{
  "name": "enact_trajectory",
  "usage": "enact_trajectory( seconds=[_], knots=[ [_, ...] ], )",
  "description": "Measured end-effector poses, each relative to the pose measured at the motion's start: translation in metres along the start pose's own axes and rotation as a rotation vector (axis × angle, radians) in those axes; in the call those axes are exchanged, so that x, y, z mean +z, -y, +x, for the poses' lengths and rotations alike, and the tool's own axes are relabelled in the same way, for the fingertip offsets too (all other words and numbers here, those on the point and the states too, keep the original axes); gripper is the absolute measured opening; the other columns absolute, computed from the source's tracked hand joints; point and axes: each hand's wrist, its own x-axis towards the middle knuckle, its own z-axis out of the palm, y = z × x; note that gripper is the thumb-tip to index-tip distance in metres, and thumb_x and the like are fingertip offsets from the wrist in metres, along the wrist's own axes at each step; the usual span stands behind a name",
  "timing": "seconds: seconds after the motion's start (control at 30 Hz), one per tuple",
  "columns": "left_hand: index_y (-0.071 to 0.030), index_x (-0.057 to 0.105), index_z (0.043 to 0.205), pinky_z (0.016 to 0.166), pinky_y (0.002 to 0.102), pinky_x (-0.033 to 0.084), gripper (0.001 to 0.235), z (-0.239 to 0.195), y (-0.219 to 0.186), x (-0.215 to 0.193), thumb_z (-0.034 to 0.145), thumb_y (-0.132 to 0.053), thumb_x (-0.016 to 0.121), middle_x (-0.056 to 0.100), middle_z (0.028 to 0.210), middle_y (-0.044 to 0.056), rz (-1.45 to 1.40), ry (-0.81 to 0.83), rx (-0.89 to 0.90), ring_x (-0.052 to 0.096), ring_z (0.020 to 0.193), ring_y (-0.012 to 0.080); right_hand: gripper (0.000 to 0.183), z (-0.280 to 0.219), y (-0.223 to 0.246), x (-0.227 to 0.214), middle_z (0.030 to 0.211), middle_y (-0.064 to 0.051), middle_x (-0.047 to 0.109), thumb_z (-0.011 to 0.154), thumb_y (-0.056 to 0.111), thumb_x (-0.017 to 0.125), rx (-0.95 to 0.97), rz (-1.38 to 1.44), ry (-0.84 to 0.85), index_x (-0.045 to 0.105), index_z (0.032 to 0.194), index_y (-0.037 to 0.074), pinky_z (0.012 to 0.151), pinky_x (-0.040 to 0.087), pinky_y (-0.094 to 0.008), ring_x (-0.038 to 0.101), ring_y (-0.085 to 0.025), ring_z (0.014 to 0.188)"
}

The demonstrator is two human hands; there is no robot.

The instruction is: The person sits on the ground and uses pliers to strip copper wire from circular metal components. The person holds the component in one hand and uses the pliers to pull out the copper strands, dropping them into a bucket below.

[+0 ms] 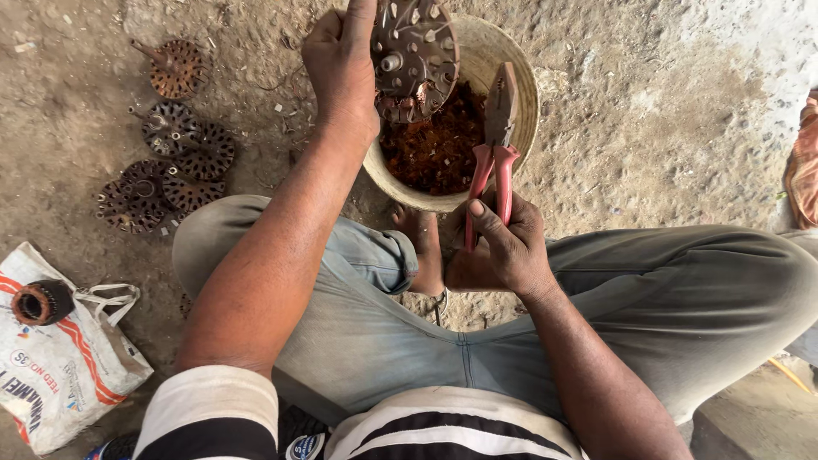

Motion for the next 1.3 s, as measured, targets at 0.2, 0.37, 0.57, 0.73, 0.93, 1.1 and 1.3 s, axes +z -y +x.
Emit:
enact_trajectory(
  seconds=[0.2,0.37,0.57,0.73,0.93,1.1,1.3],
  knots=[
    [-0.011,0.069,0.084,0.071,0.03,0.056,0.041,-0.011,-0.016,0.014,0.096,-0.049,0.08,0.066,0.077,-0.004,-0.023,0.128,0.197,0.063,0.072,0.0066,0.025,-0.005,-0.001,-0.003,0.087,-0.005,0.066,0.111,0.025,0.057,-0.259,-0.106,0.057,0.063,0.103,0.002,0.071,0.055,-0.027,0.064,-0.011,0.078],
    [-0.009,0.067,0.08,0.066,0.031,0.053,0.04,-0.015,-0.019,0.016,0.096,-0.044,0.078,0.063,0.073,-0.005,0.065,0.174,0.224,0.059,0.069,0.006,0.019,0.006,-0.003,0.004,0.076,-0.005,0.065,0.105,0.022,0.058,0.08,0.026,0.172,0.062,0.103,0.004,0.058,0.053,-0.028,0.064,-0.012,0.065],
    [-0.009,0.064,0.077,0.065,0.029,0.047,0.041,-0.008,-0.005,0.008,0.096,-0.043,0.079,0.058,0.071,-0.004,0.011,0.054,0.152,0.053,0.068,0.0065,0.02,-0.006,-0.003,-0.008,0.087,-0.007,0.071,0.11,0.019,0.062,-0.17,0.121,0.084,0.063,0.097,0.004,0.069,0.057,-0.03,0.069,-0.013,0.077],
    [-0.013,0.066,0.083,0.07,0.037,0.066,0.036,-0.005,-0.018,0.002,0.092,-0.047,0.071,0.067,0.072,-0.004,-0.121,-0.056,-0.187,0.072,0.069,0.0117,0.019,0.0,-0.005,-0.005,0.092,-0.006,0.072,0.107,0.021,0.062,-0.048,0.0,-0.004,0.066,0.106,0.002,0.079,0.062,-0.032,0.071,-0.012,0.084],
    [-0.008,0.065,0.099,0.059,0.036,0.058,0.051,-0.002,-0.026,-0.003,0.104,-0.058,0.065,0.058,0.076,-0.001,-0.616,0.188,-0.273,0.064,0.062,0.0153,0.044,0.005,-0.001,0.013,0.132,-0.009,0.066,0.104,0.021,0.063,-0.152,-0.155,0.104,0.055,0.143,0.003,0.107,0.053,-0.036,0.063,-0.016,0.123],
    [-0.009,0.056,0.086,0.049,0.041,0.053,0.062,-0.021,-0.056,-0.002,0.101,-0.068,0.043,0.056,0.071,0.003,-0.635,0.269,-0.304,0.062,0.059,0.0197,0.051,-0.006,0.008,0.02,0.108,-0.01,0.066,0.099,0.016,0.07,-0.061,-0.238,0.143,0.058,0.146,0.003,0.095,0.053,-0.034,0.063,-0.017,0.101],
    [-0.012,0.052,0.091,0.046,0.035,0.044,0.057,-0.012,-0.053,-0.004,0.108,-0.065,0.038,0.047,0.07,0.002,-0.629,0.654,-0.048,0.052,0.053,0.0164,0.051,-0.01,0.025,0.023,0.147,-0.02,0.055,0.098,0.011,0.069,-0.174,-0.371,0.193,0.054,0.146,0.002,0.109,0.043,-0.044,0.053,-0.034,0.129]
  ],
)
